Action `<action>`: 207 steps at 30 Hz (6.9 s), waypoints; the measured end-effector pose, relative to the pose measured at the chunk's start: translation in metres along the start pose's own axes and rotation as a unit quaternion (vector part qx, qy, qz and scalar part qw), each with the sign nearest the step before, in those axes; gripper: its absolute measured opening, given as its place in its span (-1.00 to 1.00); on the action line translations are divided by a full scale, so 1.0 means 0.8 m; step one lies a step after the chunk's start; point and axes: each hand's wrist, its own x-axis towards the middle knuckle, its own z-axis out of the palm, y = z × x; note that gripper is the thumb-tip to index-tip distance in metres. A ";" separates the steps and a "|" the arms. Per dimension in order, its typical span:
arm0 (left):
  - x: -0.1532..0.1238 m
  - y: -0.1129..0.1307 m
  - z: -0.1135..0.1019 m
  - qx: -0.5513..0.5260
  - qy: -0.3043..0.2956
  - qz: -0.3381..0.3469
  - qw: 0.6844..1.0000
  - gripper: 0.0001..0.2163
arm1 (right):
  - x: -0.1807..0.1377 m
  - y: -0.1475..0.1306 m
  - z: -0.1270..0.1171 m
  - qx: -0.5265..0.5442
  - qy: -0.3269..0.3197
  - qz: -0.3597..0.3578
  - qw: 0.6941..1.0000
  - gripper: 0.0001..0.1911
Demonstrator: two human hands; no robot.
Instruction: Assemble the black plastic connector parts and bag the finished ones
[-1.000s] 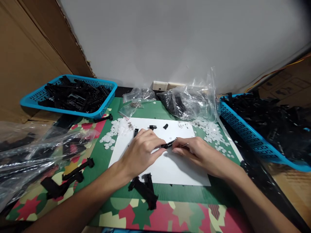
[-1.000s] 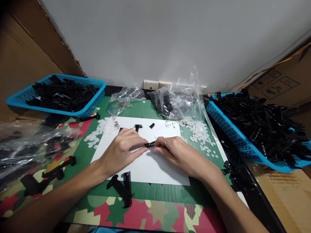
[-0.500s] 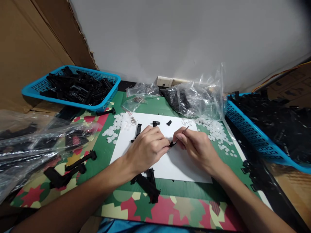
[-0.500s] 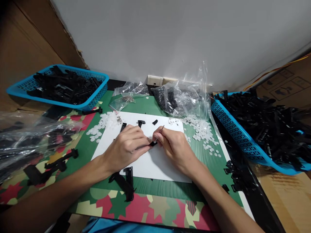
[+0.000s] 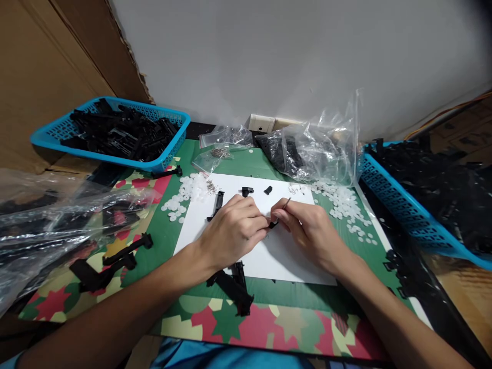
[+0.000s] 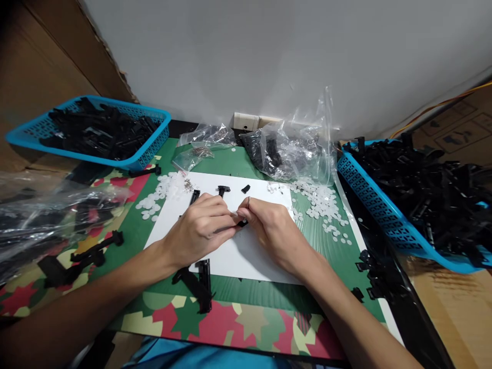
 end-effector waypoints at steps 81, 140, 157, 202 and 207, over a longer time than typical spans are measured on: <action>-0.005 -0.003 0.008 -0.059 0.011 -0.045 0.997 -0.88 | -0.002 0.010 0.017 0.071 0.063 0.014 0.995 -0.71; -0.002 -0.014 0.001 -0.047 0.101 -0.123 0.986 -0.81 | -0.097 0.114 -0.257 -0.287 0.476 0.192 0.809 -0.64; 0.003 -0.041 -0.025 0.023 0.090 -0.217 0.972 -0.81 | -0.048 0.062 -0.188 -0.301 0.336 0.061 0.890 -0.73; 0.016 0.003 -0.028 -0.423 0.070 -0.322 0.844 -0.73 | -0.010 0.013 -0.008 0.247 0.073 0.137 0.957 -0.79; 0.019 0.002 -0.014 -0.520 0.062 -0.338 0.782 -0.74 | -0.011 0.001 -0.001 0.233 0.050 0.140 0.961 -0.77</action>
